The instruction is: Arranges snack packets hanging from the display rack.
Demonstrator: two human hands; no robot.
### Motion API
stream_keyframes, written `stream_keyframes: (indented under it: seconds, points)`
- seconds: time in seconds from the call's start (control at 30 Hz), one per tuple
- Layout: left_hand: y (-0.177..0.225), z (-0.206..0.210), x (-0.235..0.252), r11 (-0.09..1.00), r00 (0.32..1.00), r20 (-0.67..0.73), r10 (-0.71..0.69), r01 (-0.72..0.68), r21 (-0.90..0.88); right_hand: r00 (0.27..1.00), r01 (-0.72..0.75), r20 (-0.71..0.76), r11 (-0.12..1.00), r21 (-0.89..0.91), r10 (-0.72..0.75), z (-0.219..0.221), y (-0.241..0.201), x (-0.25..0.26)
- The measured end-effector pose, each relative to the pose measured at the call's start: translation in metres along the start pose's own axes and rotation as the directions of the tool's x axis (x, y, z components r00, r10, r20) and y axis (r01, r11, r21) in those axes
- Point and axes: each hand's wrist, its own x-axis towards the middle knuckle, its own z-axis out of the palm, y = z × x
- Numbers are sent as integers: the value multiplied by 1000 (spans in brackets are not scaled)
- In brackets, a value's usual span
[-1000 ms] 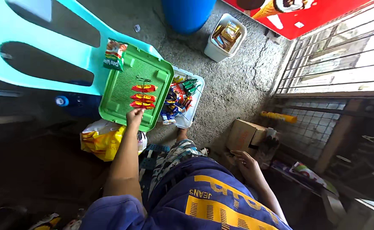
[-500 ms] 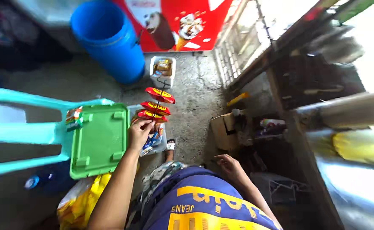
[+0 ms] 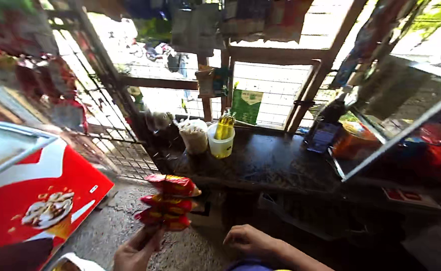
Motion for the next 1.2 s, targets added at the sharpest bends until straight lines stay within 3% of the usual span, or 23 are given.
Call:
stream_keyframes:
  seconds: [0.1, 0.3, 0.5, 0.83, 1.1, 1.2]
  points:
    - [22, 43, 35, 993, 991, 131, 24, -9, -114, 988, -24, -154, 999, 27, 28, -8, -9, -16]
    - [88, 131, 84, 989, 923, 378, 66, -9, -149, 972, -45, -227, 996, 78, 61, -24, -2, -56]
    - [143, 228, 116, 991, 915, 401, 50, 3, -132, 950, 18, -311, 996, 90, 11, -71, 13, -97]
    - [207, 382, 142, 989, 945, 315, 86, -43, -141, 965, 94, -251, 995, 39, -81, -195, 58, -173]
    - [262, 458, 177, 969, 946, 253, 205, -161, -185, 961, 164, -242, 981, 100, -135, -217, 78, -191]
    - [282, 475, 183, 974, 963, 192, 188, -157, -163, 945, 201, -284, 973, 115, -161, -212, 86, -191]
